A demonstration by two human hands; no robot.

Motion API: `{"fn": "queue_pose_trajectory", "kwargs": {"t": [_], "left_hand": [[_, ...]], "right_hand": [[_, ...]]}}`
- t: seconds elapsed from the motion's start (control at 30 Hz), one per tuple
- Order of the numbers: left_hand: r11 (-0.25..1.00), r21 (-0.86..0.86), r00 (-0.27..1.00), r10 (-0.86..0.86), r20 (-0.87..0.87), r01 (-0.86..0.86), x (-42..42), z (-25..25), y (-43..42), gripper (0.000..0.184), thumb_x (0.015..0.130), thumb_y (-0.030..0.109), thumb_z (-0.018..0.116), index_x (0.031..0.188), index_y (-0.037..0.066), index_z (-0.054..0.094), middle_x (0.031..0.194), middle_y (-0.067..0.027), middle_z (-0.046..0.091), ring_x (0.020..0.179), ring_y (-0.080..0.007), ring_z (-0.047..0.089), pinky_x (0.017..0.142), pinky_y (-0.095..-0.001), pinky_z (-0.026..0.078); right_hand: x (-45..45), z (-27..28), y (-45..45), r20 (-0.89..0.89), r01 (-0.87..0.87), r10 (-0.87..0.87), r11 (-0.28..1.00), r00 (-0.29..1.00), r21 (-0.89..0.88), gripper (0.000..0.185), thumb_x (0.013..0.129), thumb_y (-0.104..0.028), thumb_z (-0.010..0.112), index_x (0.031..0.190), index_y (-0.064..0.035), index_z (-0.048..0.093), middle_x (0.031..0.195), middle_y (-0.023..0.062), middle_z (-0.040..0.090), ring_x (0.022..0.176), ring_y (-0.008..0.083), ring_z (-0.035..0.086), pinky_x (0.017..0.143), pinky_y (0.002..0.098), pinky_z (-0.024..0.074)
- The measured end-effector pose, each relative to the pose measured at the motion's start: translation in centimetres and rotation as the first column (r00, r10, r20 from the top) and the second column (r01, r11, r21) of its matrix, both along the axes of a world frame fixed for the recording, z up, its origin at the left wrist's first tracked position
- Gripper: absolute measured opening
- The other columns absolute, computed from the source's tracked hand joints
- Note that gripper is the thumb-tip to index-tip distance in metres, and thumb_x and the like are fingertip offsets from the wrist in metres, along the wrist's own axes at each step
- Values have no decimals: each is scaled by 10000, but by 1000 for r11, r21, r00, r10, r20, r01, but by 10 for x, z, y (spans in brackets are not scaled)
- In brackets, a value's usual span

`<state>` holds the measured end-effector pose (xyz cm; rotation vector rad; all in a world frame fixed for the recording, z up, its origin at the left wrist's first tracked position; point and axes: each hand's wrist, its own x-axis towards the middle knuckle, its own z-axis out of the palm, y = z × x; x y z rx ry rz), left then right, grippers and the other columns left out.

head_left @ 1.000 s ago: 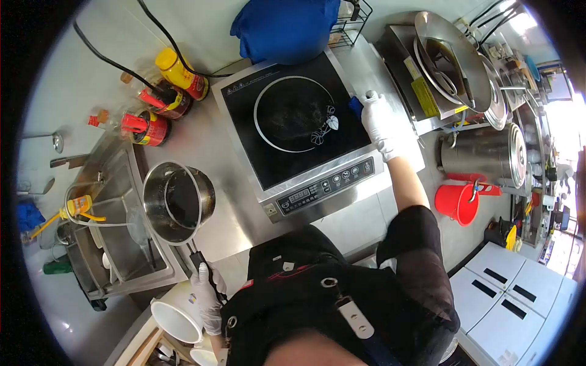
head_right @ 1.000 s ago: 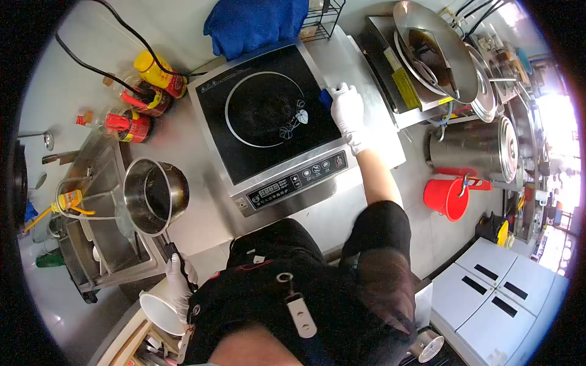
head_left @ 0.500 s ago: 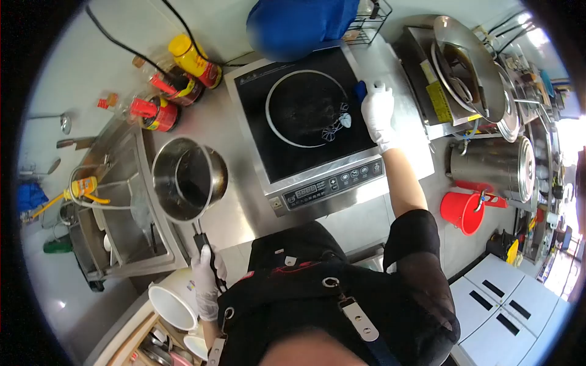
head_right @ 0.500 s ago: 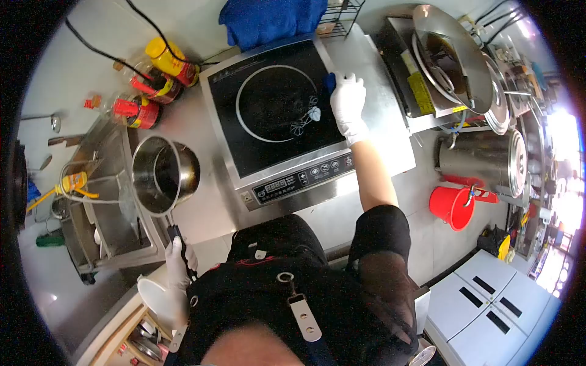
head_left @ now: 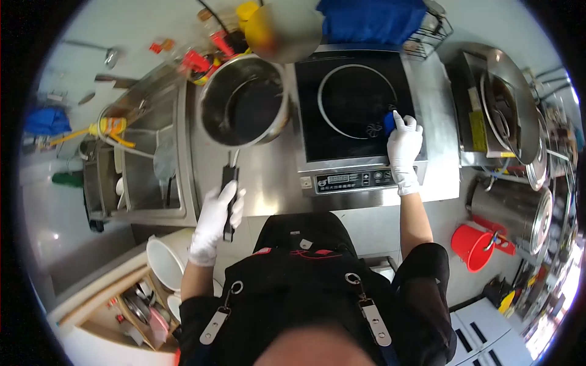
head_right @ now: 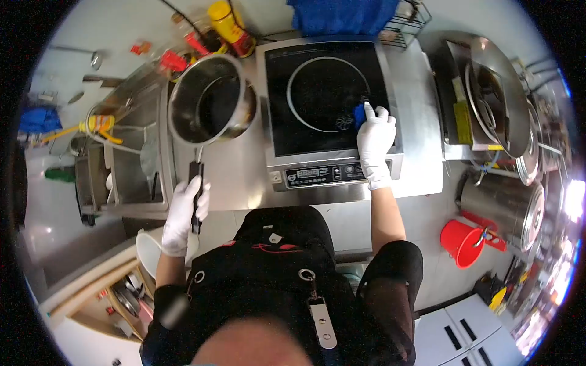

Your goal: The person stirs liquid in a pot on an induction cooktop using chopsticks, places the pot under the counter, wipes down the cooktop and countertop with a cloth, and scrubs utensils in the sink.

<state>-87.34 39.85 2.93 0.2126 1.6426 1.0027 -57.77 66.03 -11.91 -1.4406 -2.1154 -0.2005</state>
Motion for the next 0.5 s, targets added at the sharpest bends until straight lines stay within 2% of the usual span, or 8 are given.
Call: {"fn": "queue_pose_trajectory", "kwargs": {"t": [0.07,0.13,0.2,0.33,0.37,0.4,0.47,0.5], "left_hand": [[999,49,999,-23,28,22,3,-1,9,301,976,327,478,888,42,524,558,20,443,384,-82,376,370,-230,300],[996,73,997,-56,50,52,5,-6,20,298,978,318,478,885,39,522,561,21,447,394,-77,374,379,-228,306],[992,86,994,-95,58,89,8,-12,35,297,978,317,478,886,38,518,563,20,449,394,-76,372,379,-227,311],[987,132,971,-116,207,89,15,-24,59,278,981,305,478,891,44,515,588,16,456,416,-79,389,382,-228,327],[985,140,973,-128,193,101,18,-25,63,276,983,299,476,890,42,517,587,13,456,418,-81,391,384,-229,329],[983,145,974,-137,182,111,19,-28,67,274,984,293,474,888,41,518,586,10,455,420,-84,394,385,-230,331],[981,153,968,-146,202,116,21,-33,71,274,987,286,471,887,36,525,580,7,456,427,-87,407,389,-231,342],[979,158,966,-161,200,130,22,-36,72,277,987,287,471,887,35,526,578,6,457,425,-88,409,390,-230,345]], "right_hand": [[-29,7,-30,54,-36,42,994,998,-105,424,696,5,556,1087,-131,648,952,107,589,786,290,540,650,407,435],[-61,9,-79,22,-257,271,935,962,-244,467,691,-12,552,1134,-139,628,1005,85,561,827,262,513,684,392,420],[-82,1,-114,-21,-422,432,866,901,-270,457,698,-68,570,1145,-151,620,1021,66,552,851,245,506,721,381,401],[-75,6,-141,-293,-684,619,647,729,-337,470,670,-41,584,1125,-149,636,1013,76,548,922,282,511,783,396,440],[-66,10,-144,-368,-680,573,632,732,-370,464,671,-8,560,1110,-131,648,1002,96,555,930,302,522,808,398,460],[-57,11,-144,-377,-663,549,670,745,-335,475,667,8,554,1114,-122,649,1003,123,561,926,312,532,833,395,464],[-38,15,-142,-430,-594,431,704,793,-389,469,695,12,552,1144,-99,636,1048,148,562,966,321,535,894,388,449],[-27,14,-141,-528,-610,378,695,760,-381,433,734,-7,560,1154,-83,628,1064,153,564,995,321,533,917,387,438]]}}
